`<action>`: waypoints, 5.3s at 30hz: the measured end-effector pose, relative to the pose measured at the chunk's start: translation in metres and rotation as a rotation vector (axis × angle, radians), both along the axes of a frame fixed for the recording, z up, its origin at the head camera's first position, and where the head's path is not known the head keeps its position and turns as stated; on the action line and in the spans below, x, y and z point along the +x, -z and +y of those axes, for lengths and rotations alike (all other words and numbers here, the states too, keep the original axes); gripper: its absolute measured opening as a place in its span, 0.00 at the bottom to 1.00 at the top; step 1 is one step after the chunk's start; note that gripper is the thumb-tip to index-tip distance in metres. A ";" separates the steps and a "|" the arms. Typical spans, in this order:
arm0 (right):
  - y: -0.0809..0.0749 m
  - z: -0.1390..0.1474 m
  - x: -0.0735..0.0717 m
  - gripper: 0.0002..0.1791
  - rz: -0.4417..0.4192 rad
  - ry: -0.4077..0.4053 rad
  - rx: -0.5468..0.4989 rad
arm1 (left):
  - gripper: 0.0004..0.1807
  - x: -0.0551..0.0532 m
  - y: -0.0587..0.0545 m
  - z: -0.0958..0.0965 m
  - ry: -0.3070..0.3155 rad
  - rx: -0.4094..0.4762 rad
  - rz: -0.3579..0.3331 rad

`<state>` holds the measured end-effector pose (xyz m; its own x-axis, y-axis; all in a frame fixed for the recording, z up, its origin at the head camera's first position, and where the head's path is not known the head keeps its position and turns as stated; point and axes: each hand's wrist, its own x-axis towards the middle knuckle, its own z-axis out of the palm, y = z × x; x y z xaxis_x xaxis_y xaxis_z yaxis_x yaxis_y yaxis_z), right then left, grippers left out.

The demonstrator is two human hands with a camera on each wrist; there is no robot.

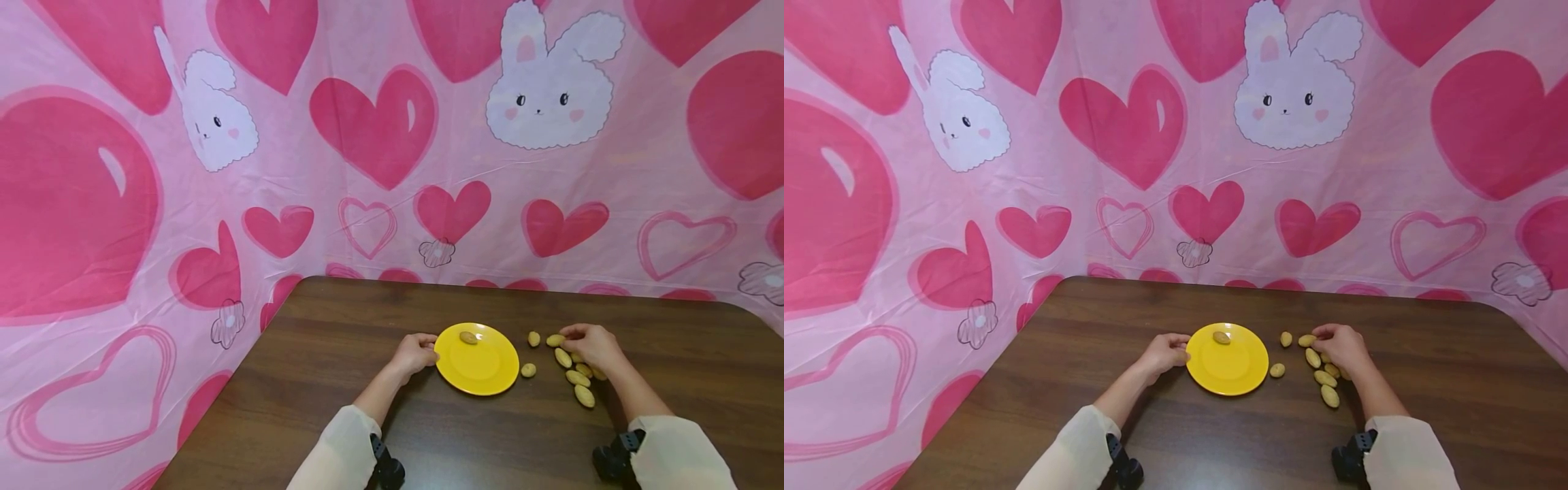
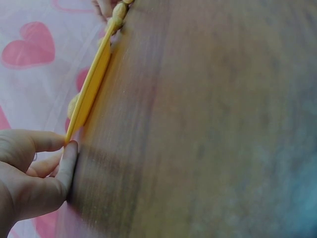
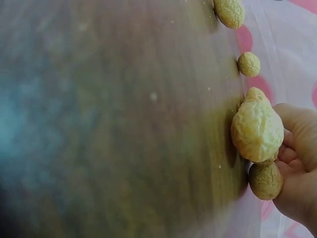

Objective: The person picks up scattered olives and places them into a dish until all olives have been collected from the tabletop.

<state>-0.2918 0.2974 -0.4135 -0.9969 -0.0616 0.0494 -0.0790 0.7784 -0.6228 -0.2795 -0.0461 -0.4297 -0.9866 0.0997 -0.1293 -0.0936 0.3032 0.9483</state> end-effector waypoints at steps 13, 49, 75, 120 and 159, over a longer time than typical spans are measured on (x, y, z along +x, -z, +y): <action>0.003 0.000 -0.003 0.14 0.026 -0.035 -0.011 | 0.22 -0.001 0.001 0.000 0.009 0.008 -0.004; 0.007 -0.011 0.001 0.14 0.130 0.066 -0.059 | 0.21 -0.001 0.002 0.001 0.005 0.017 0.024; 0.000 -0.051 0.003 0.10 0.152 -0.070 -0.065 | 0.21 0.000 0.001 0.001 0.000 0.012 0.018; 0.009 -0.140 -0.006 0.05 0.078 -0.223 -0.133 | 0.21 -0.003 0.001 0.001 0.001 0.012 0.013; 0.006 -0.131 -0.003 0.06 0.076 -0.193 -0.133 | 0.21 0.000 -0.002 0.003 -0.008 0.005 0.000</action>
